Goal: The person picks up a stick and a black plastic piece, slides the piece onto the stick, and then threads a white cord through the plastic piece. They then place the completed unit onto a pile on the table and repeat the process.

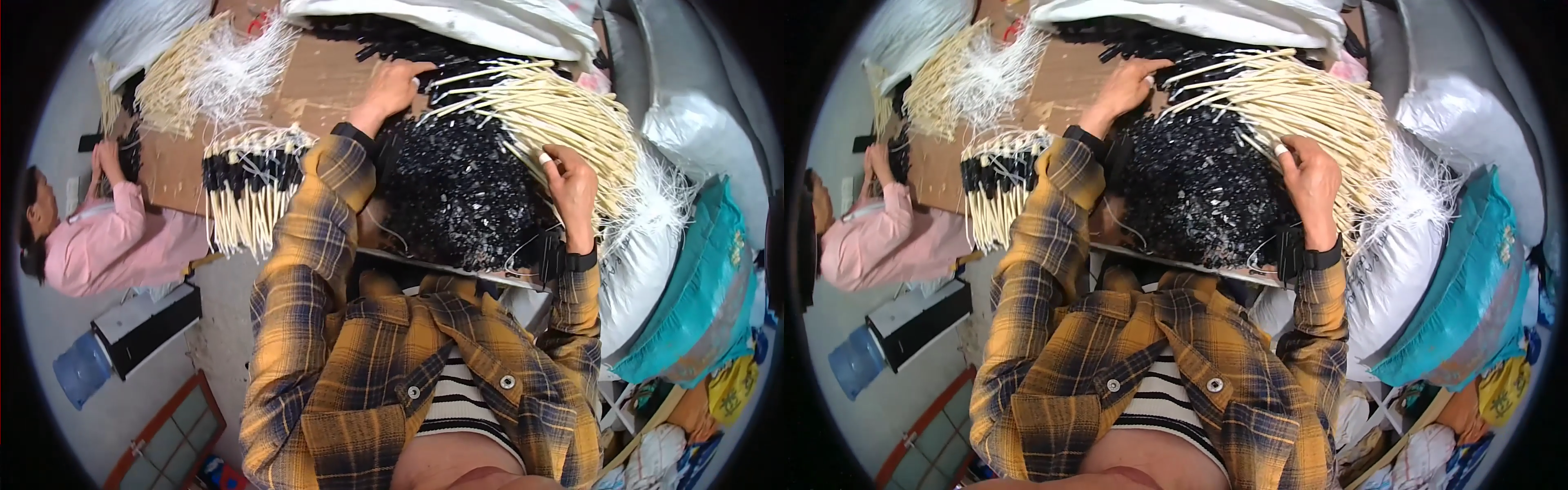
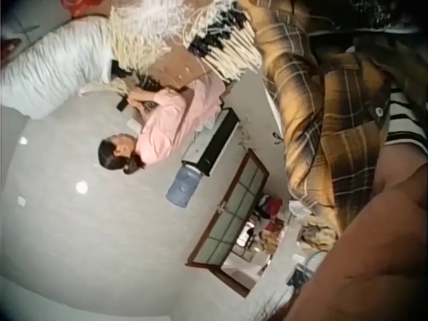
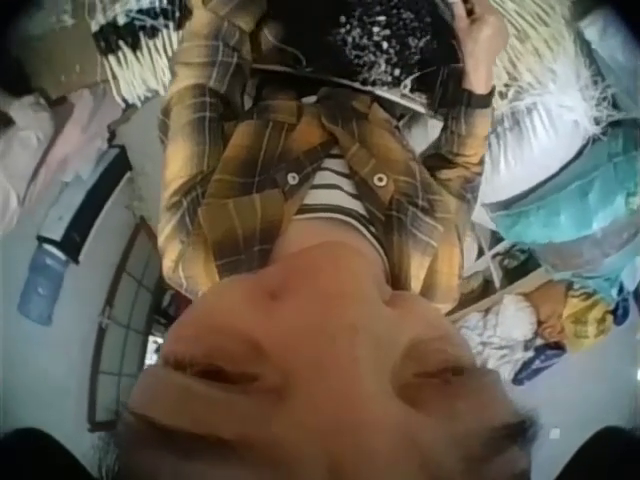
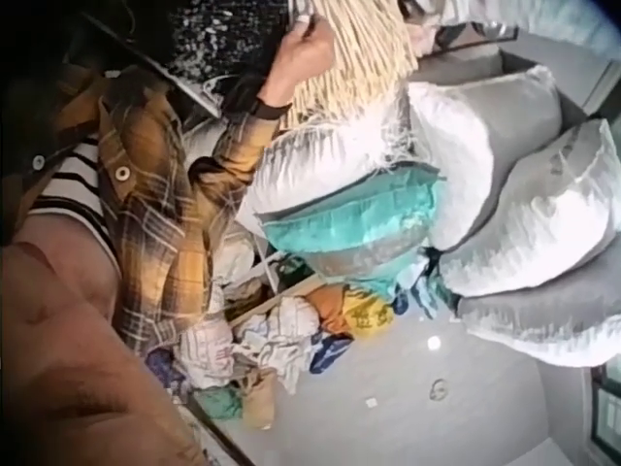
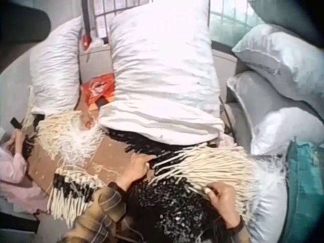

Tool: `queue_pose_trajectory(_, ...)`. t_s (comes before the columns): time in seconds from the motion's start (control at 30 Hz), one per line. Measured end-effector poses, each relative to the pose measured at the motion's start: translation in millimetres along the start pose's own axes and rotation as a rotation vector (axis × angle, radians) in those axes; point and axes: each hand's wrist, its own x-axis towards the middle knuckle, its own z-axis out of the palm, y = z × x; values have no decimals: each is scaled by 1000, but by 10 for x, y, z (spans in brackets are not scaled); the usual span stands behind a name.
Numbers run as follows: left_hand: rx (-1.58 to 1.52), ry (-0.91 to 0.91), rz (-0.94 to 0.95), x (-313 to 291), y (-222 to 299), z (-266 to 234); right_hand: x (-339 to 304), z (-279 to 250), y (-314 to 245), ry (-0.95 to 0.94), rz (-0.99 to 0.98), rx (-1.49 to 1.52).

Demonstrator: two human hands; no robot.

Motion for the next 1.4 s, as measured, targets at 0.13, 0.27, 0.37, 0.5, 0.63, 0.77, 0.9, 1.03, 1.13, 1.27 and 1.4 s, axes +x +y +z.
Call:
queue_pose_trajectory(0.13, 30, -47, -25, -60, -153, 29, 152, -100, 33, 59, -27, -50)
queue_pose_trajectory(0.27, 43, 21, -84, -372, 3, -126, 481, 84, 125, 181, -280, -153)
queue_pose_trajectory(0.37, 62, 61, -165, -523, -50, -248, 714, 164, 12, 287, -426, -196)
queue_pose_trajectory(0.5, 32, 55, -309, -718, -94, -363, 899, 219, 24, 39, -455, -418)
queue_pose_trajectory(0.63, 98, 250, -225, -781, -165, -324, 918, 136, 26, -43, -496, -440)
queue_pose_trajectory(0.77, 148, 155, -145, -604, -133, -188, 850, 114, 18, -12, -536, -389)
queue_pose_trajectory(0.9, 168, 89, -170, -672, -183, -85, 733, 24, 4, -62, -516, -427)
queue_pose_trajectory(1.03, -108, 220, -196, -856, 140, -185, 308, -12, -129, -70, -404, -49)
queue_pose_trajectory(1.13, -466, 118, -196, -1015, 354, -213, -32, -13, -313, -182, -233, 277)
queue_pose_trajectory(1.27, -661, 85, -140, -1167, 378, -199, -281, 37, -483, -246, -201, 402)
queue_pose_trajectory(1.4, -490, 96, -30, -1226, 393, -256, -381, 82, -524, -258, -280, 387)
